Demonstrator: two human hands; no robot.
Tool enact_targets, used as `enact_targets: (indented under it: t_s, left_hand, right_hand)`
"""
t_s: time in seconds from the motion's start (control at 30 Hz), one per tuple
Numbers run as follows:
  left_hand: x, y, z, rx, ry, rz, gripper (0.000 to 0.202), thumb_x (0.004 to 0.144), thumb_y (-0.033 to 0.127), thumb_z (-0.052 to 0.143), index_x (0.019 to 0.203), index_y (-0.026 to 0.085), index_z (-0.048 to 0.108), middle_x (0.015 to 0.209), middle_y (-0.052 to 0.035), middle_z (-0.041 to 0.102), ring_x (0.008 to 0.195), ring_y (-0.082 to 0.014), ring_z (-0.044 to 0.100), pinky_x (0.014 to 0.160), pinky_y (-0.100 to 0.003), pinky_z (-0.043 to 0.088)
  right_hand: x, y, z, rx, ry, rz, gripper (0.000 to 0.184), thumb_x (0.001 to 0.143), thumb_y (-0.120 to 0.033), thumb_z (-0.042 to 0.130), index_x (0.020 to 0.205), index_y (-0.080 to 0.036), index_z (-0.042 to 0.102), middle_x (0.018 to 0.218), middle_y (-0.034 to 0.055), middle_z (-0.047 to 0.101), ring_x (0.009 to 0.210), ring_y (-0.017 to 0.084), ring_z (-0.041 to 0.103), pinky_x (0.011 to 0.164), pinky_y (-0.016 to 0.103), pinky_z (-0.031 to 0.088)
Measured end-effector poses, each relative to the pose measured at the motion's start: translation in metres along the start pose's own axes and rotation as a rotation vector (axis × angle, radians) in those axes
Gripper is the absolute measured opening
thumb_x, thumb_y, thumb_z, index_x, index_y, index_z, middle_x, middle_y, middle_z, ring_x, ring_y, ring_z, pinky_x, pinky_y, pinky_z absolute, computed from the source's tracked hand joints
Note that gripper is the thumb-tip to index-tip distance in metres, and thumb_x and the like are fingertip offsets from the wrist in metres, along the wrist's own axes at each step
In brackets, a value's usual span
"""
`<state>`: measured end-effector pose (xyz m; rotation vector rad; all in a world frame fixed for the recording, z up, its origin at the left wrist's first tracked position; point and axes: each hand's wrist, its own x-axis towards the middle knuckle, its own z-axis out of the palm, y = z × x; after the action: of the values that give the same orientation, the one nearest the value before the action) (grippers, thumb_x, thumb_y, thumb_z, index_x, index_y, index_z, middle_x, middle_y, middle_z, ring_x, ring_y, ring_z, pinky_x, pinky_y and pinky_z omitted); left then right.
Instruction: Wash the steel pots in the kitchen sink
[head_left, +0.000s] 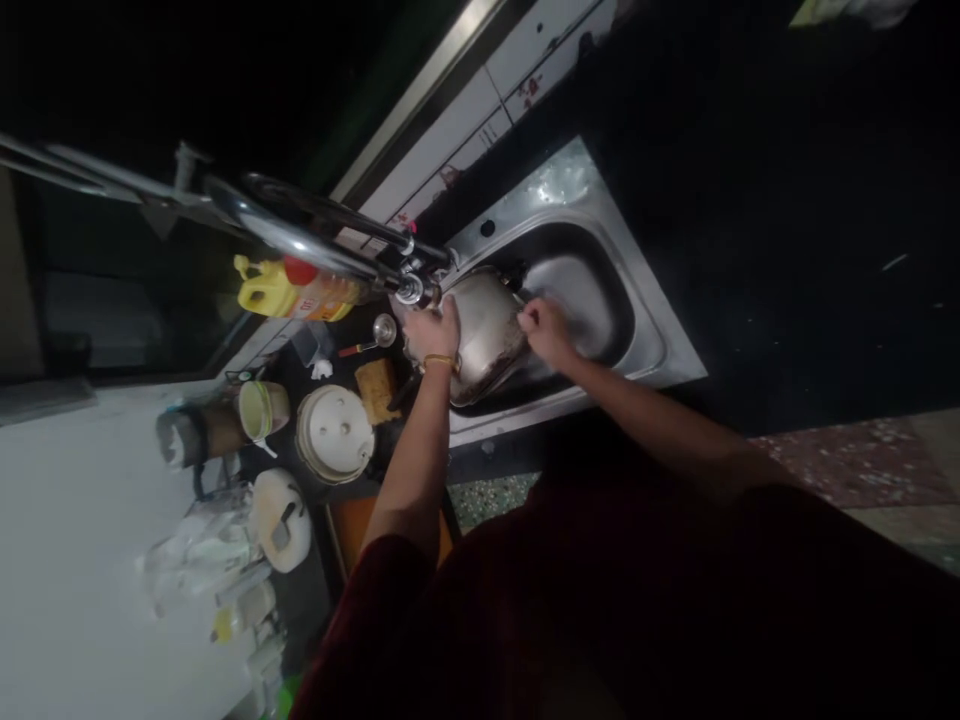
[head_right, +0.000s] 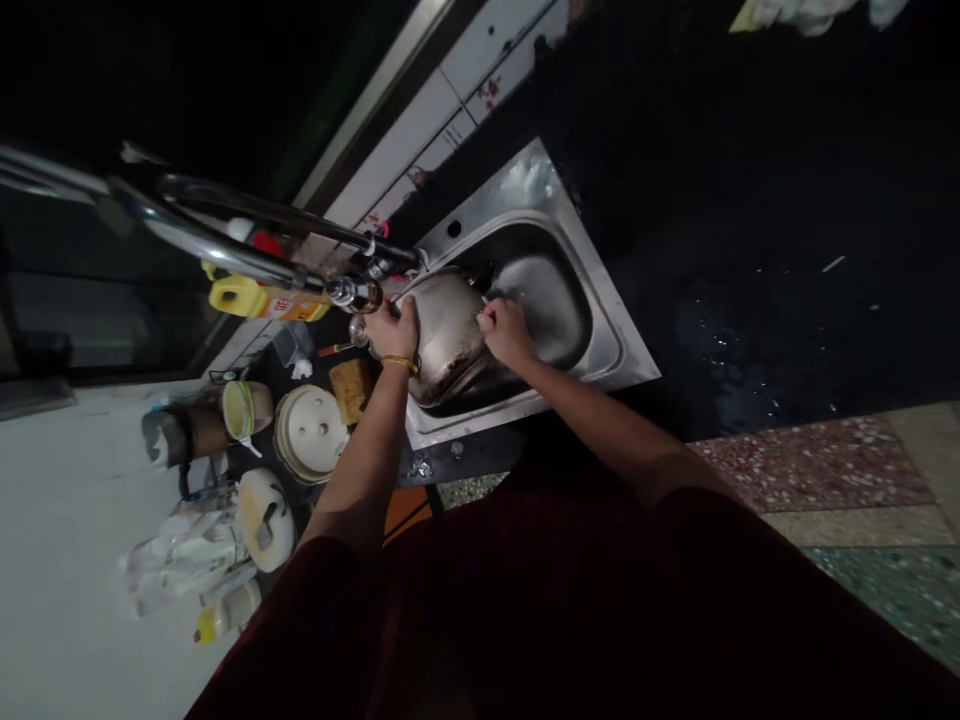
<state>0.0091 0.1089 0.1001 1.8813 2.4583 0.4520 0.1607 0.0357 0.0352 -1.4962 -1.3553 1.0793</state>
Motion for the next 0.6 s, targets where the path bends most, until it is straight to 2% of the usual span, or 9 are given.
enact_targets:
  t_s: [0.1, 0.17, 0.23, 0.3, 0.37, 0.43, 0.53, 0.6]
  left_hand:
    - [-0.001, 0.005, 0.002, 0.025, 0.026, -0.025, 0.03, 0.084, 0.043, 0.058, 0.099, 0.018, 0.064, 0.105, -0.0135, 0.063, 0.116, -0.0342, 0.053, 0.097, -0.048, 0.042]
    - [0.001, 0.005, -0.001, 0.015, -0.004, 0.023, 0.03, 0.086, 0.041, 0.057, 0.102, 0.017, 0.063, 0.106, -0.0143, 0.063, 0.115, -0.0341, 0.054, 0.096, -0.047, 0.042]
    - [0.005, -0.003, -0.007, -0.019, -0.077, 0.129, 0.032, 0.087, 0.039, 0.055, 0.108, 0.016, 0.062, 0.109, -0.0145, 0.064, 0.112, -0.0326, 0.056, 0.095, -0.045, 0.042]
    - [0.011, -0.018, -0.016, -0.063, -0.195, 0.29, 0.04, 0.087, 0.041, 0.056, 0.117, 0.015, 0.06, 0.113, -0.0145, 0.063, 0.111, -0.0311, 0.057, 0.094, -0.042, 0.043]
    - [0.015, -0.036, -0.023, -0.111, -0.298, 0.443, 0.05, 0.083, 0.046, 0.061, 0.124, 0.016, 0.058, 0.117, -0.0137, 0.063, 0.11, -0.0304, 0.059, 0.092, -0.04, 0.044]
    - [0.017, -0.052, -0.024, -0.184, -0.303, 0.509, 0.054, 0.081, 0.047, 0.063, 0.127, 0.019, 0.058, 0.117, -0.0118, 0.064, 0.11, -0.0297, 0.059, 0.092, -0.038, 0.044]
    - [0.013, -0.063, -0.016, -0.313, -0.197, 0.459, 0.045, 0.085, 0.043, 0.058, 0.124, 0.021, 0.06, 0.112, -0.0098, 0.068, 0.109, -0.0279, 0.06, 0.092, -0.036, 0.044]
    - [0.008, -0.062, -0.01, -0.354, -0.151, 0.421, 0.042, 0.086, 0.04, 0.056, 0.123, 0.02, 0.061, 0.11, -0.0102, 0.069, 0.109, -0.0278, 0.061, 0.092, -0.036, 0.044]
  right_hand:
    - [-0.01, -0.005, 0.009, -0.041, -0.05, -0.143, 0.012, 0.086, -0.029, 0.054, 0.077, -0.023, 0.058, 0.085, 0.0072, 0.058, 0.088, 0.025, 0.048, 0.087, 0.042, 0.038]
    - [-0.015, -0.008, 0.017, -0.056, -0.033, -0.217, 0.013, 0.087, -0.031, 0.054, 0.078, -0.023, 0.058, 0.087, 0.0076, 0.06, 0.09, 0.026, 0.049, 0.088, 0.043, 0.038]
    - [-0.01, -0.007, 0.022, -0.068, 0.095, -0.171, 0.015, 0.089, -0.032, 0.05, 0.08, -0.023, 0.057, 0.088, 0.0076, 0.06, 0.091, 0.026, 0.049, 0.09, 0.044, 0.038]
    - [-0.004, -0.005, 0.024, -0.085, 0.253, -0.108, 0.016, 0.09, -0.034, 0.049, 0.082, -0.023, 0.056, 0.089, 0.0076, 0.06, 0.094, 0.026, 0.049, 0.093, 0.044, 0.038]
    - [-0.011, -0.006, 0.028, -0.101, 0.374, -0.094, 0.016, 0.089, -0.038, 0.05, 0.088, -0.023, 0.056, 0.093, 0.0079, 0.06, 0.098, 0.026, 0.05, 0.095, 0.045, 0.038]
    - [-0.038, -0.01, 0.041, -0.095, 0.47, -0.069, 0.02, 0.089, -0.04, 0.05, 0.096, -0.023, 0.056, 0.099, 0.0086, 0.06, 0.1, 0.025, 0.051, 0.095, 0.044, 0.039]
    - [-0.091, -0.017, 0.081, -0.049, 0.536, 0.021, 0.019, 0.088, -0.039, 0.048, 0.096, -0.023, 0.054, 0.096, 0.0081, 0.06, 0.094, 0.024, 0.054, 0.089, 0.042, 0.044]
    - [-0.113, -0.021, 0.106, -0.015, 0.544, 0.065, 0.017, 0.085, -0.038, 0.05, 0.09, -0.023, 0.053, 0.091, 0.0069, 0.06, 0.089, 0.023, 0.055, 0.085, 0.04, 0.045]
